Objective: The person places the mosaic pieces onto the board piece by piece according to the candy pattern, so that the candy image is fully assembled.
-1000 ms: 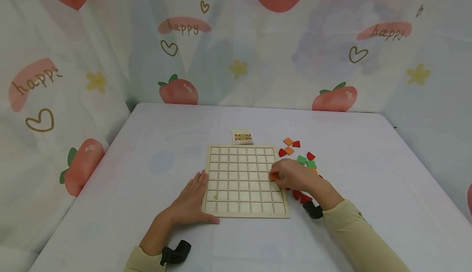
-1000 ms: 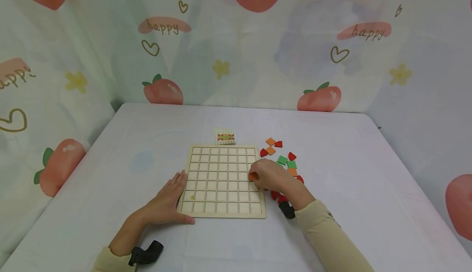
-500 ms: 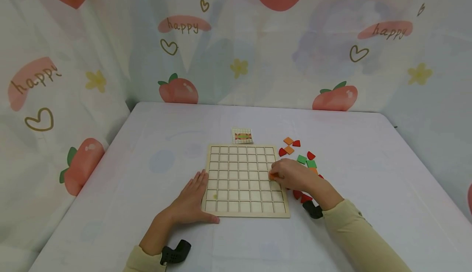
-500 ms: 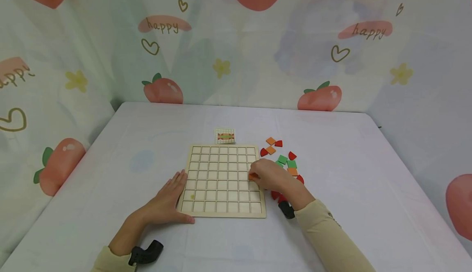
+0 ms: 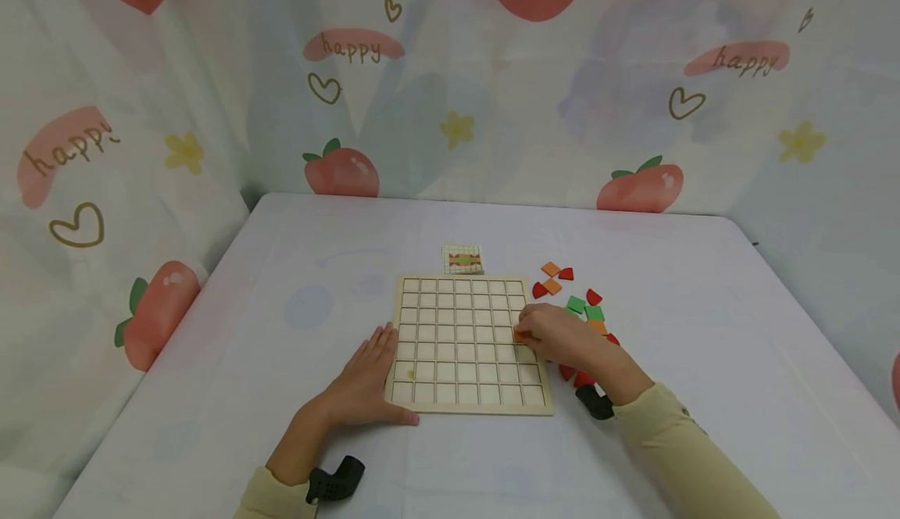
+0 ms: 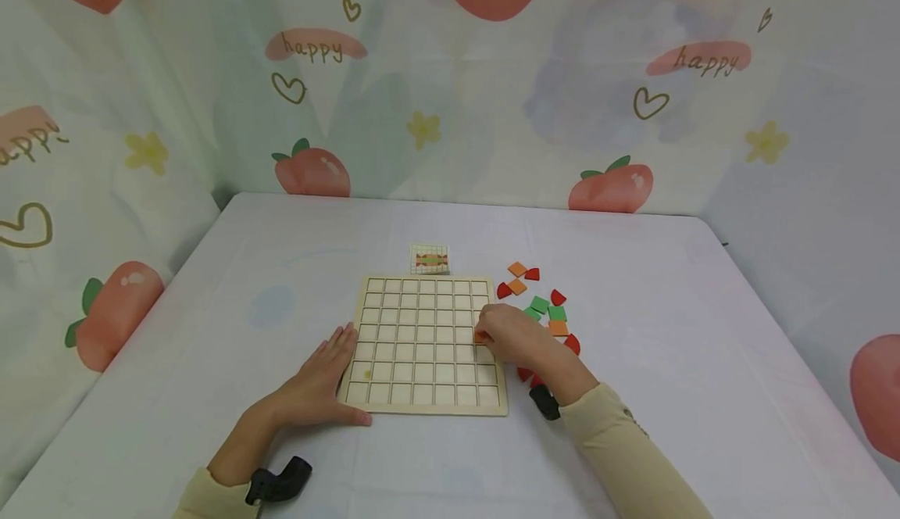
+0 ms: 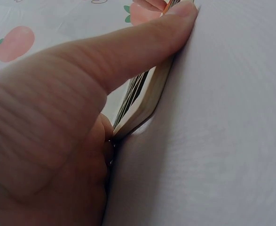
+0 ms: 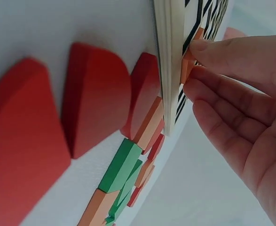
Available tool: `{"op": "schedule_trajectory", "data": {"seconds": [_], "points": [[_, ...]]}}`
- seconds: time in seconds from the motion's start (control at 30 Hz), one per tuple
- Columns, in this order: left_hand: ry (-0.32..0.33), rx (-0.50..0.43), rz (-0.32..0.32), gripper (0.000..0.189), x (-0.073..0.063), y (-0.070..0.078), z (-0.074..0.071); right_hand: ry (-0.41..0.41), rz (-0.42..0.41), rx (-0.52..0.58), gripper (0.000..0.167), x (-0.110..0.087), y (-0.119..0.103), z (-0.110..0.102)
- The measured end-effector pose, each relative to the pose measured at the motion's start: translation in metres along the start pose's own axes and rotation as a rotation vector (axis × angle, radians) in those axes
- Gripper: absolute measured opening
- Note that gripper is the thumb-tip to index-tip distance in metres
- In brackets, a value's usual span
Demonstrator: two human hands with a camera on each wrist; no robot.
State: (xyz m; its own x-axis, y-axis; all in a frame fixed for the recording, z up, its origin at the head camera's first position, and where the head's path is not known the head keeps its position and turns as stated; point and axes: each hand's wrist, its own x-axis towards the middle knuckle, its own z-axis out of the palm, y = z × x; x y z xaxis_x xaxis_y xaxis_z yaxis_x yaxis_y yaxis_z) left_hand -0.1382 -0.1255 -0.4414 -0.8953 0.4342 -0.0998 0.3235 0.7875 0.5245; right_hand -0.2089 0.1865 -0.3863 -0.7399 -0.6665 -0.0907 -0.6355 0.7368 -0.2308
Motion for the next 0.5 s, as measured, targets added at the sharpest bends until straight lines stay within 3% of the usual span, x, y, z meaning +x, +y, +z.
{"op": "schedule_trajectory", "data": {"seconds": [0.37,0.5], "points": [[0.005,-0.006,-0.003,0.128,0.0001,0.0001,0.0000,0.039,-0.025,-0.006,0.019,0.0006,0.0036,0.0019],[0.001,0.004,0.000,0.128,0.0007,0.0000,0.0006,0.088,-0.032,0.034,0.015,0.0009,0.0099,0.0006]]}}
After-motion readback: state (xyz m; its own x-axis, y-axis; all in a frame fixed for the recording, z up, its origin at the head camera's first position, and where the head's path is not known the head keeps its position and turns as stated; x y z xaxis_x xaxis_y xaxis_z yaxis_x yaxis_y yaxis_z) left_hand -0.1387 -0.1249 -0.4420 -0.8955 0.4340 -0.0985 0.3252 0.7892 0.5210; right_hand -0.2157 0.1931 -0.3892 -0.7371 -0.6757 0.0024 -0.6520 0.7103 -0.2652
